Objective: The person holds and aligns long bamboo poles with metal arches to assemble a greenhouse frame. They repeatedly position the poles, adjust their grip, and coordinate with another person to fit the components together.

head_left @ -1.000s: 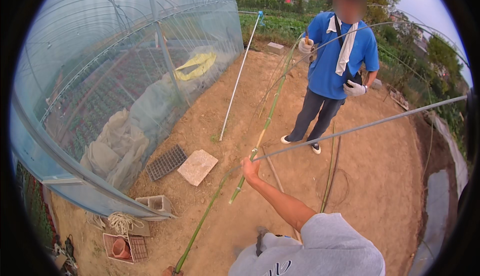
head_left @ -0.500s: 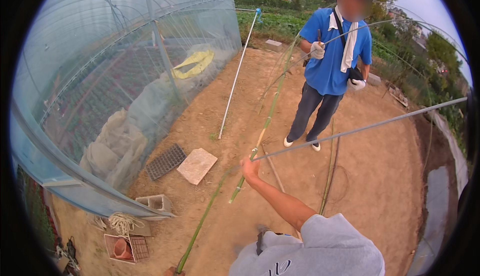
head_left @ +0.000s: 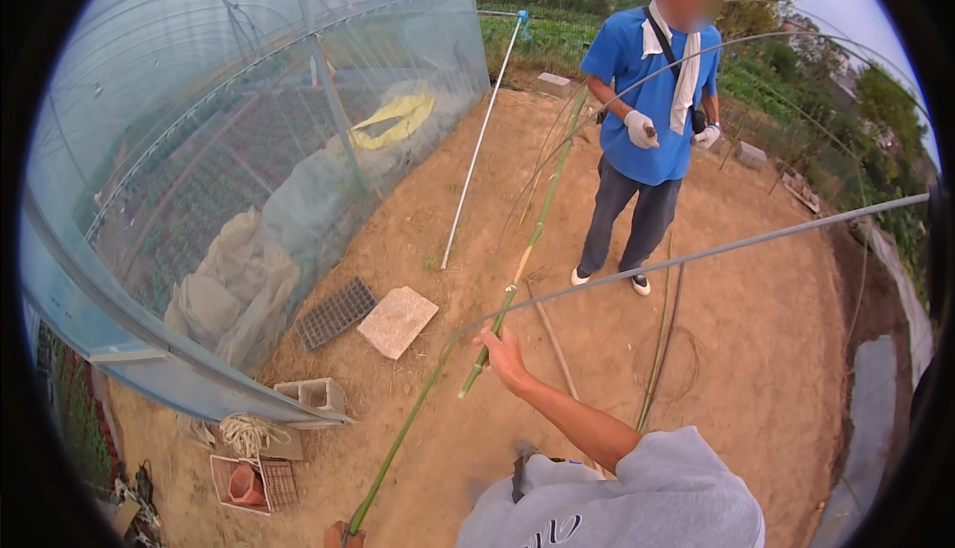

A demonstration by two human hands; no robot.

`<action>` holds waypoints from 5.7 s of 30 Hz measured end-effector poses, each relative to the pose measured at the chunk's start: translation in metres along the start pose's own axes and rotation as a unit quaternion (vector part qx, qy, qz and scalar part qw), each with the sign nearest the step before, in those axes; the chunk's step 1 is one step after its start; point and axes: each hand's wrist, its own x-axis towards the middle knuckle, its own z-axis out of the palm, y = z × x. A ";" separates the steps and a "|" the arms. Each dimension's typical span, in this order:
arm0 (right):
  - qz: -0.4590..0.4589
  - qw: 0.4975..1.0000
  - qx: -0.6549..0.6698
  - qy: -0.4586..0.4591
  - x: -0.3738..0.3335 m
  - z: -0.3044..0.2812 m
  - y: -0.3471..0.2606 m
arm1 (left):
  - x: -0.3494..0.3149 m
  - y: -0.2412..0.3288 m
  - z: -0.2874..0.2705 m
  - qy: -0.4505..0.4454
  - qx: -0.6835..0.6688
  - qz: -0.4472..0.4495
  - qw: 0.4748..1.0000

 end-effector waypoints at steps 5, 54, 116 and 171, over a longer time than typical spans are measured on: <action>0.138 0.978 0.063 -0.141 -0.035 -0.010 -0.012 | 0.003 0.001 0.001 0.000 0.046 -0.010 0.999; 0.035 0.971 -0.234 -0.031 0.015 -0.048 -0.075 | -0.040 0.068 -0.019 0.155 0.091 0.001 0.984; -0.056 0.982 -0.168 0.070 0.033 -0.033 -0.033 | 0.023 -0.031 0.032 0.027 0.000 0.036 0.999; -0.082 0.987 -0.098 0.101 0.031 -0.025 -0.024 | 0.012 -0.025 0.024 0.022 0.004 0.022 1.000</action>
